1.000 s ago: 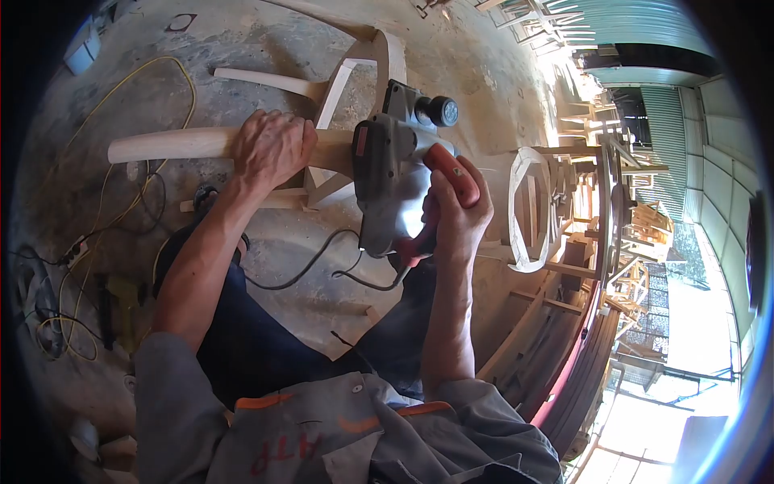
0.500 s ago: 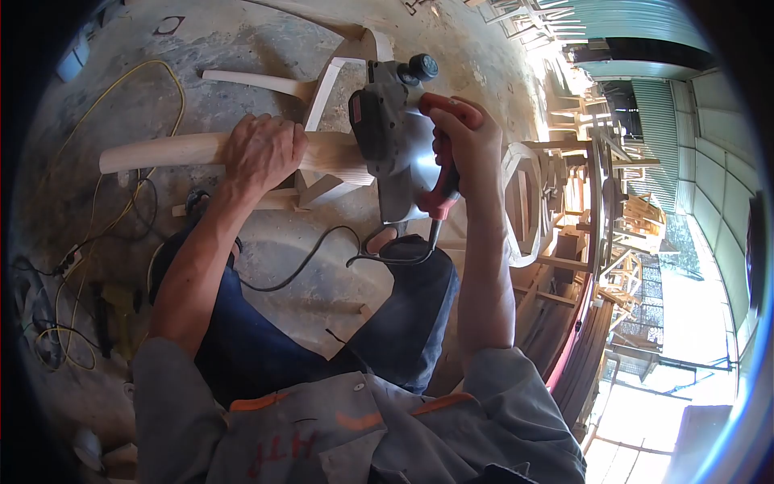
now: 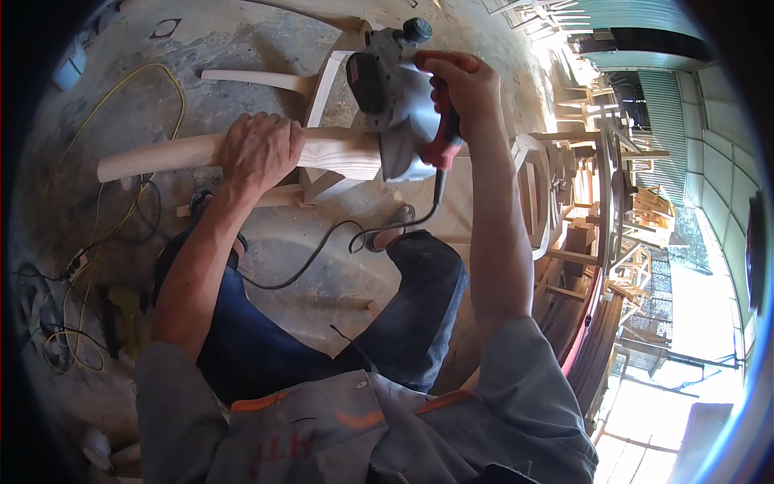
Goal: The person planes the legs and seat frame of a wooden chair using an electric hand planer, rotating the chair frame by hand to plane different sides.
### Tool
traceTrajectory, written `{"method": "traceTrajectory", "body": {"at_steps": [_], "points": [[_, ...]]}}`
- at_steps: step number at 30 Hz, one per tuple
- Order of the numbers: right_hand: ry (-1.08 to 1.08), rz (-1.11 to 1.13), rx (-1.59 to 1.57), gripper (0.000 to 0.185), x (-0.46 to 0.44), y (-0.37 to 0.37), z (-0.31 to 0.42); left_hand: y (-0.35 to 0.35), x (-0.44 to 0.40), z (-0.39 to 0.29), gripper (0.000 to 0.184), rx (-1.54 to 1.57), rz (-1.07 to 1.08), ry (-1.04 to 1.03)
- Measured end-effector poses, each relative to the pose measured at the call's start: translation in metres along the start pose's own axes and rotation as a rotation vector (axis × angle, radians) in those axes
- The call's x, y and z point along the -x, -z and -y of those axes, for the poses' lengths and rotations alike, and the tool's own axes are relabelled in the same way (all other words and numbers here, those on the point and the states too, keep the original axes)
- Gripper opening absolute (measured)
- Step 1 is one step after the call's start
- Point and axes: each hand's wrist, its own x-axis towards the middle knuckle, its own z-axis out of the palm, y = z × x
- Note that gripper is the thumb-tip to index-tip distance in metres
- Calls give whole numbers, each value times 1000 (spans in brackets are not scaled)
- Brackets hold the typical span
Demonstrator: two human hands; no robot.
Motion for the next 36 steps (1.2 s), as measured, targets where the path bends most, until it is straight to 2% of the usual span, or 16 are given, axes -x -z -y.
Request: {"method": "traceTrajectory", "body": {"at_steps": [2, 7, 10, 15, 20, 25, 27, 36], "points": [[28, -3, -16, 11, -32, -6, -5, 2, 2, -3, 31, 6, -10, -11], [-70, 177, 109, 13, -170, -14, -12, -3, 2, 1, 32, -9, -42, -10], [-59, 234, 89, 15, -187, -16, -17, -1, -1, 2, 32, -12, 21, 28], [-10, 196, -31, 19, -77, 5, -5, -2, -1, 1, 32, -38, 18, 29], [-5, 76, -168, 20, 37, 29, -40, -5, -2, 2, 34, -35, -71, -3], [1, -161, -101, 48, 151, 18, -73, -3, -1, -1, 31, 0, -58, 12], [-26, -223, -105, 52, 163, 9, -72, -1, -2, 0, 30, 5, -60, 10], [-31, -177, -124, 49, 114, 13, -55, 3, -3, 1, 29, 25, -21, -12]]}}
